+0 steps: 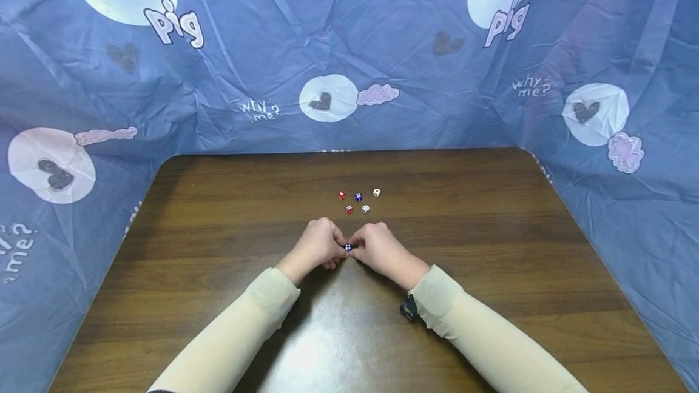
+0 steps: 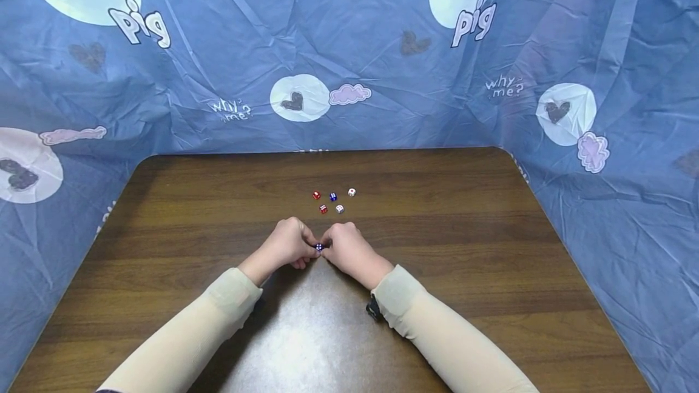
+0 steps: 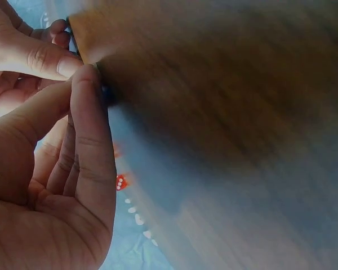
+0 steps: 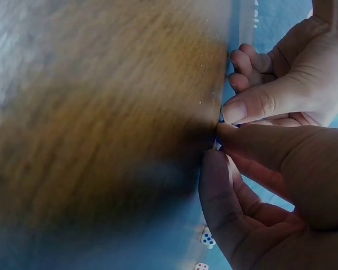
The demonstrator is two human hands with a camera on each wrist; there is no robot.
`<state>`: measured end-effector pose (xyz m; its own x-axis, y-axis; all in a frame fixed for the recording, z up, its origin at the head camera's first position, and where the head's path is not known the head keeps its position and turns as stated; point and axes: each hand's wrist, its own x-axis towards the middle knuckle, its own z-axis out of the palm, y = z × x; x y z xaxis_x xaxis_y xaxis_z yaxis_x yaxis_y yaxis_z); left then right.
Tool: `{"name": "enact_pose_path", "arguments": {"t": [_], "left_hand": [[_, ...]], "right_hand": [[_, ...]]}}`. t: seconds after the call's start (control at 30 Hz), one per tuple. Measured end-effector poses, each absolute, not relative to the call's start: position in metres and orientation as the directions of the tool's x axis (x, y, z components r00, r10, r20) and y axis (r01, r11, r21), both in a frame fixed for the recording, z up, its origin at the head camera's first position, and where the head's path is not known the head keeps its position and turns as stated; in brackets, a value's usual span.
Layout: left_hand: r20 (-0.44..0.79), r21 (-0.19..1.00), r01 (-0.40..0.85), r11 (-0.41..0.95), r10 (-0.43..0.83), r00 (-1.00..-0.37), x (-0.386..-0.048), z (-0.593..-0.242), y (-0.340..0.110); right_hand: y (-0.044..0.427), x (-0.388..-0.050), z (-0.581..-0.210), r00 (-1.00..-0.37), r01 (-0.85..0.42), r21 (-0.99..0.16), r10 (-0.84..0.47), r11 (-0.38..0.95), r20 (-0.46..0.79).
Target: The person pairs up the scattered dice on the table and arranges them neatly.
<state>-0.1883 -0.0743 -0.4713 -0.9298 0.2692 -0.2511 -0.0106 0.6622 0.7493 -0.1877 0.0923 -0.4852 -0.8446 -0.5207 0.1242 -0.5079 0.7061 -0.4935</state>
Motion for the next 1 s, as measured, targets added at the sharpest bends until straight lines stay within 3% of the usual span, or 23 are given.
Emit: {"name": "enact_pose_path", "arguments": {"t": [0.33, 0.63, 0.87, 1.0], "left_hand": [[-0.261, 0.804, -0.056, 0.592, 0.268, -0.927, -0.185, -0.474, -0.075], [-0.262, 0.792, -0.057, 0.608, 0.254, -0.931, -0.185, -0.475, -0.075], [-0.27, 0.785, -0.063, 0.616, 0.25, -0.93, -0.186, -0.477, -0.075], [-0.257, 0.78, -0.042, 0.625, 0.258, -0.932, -0.186, -0.477, -0.075]], "right_hand": [[0.093, -0.187, -0.487, -0.844, -0.51, -0.523, -0.515, 0.683, 0.15], [0.096, -0.188, -0.483, -0.854, -0.477, -0.563, -0.508, 0.675, 0.114], [0.114, -0.205, -0.473, -0.907, -0.281, -0.705, -0.42, 0.651, -0.027], [0.126, -0.227, -0.463, -0.948, -0.18, -0.774, -0.318, 0.607, -0.029]]}}
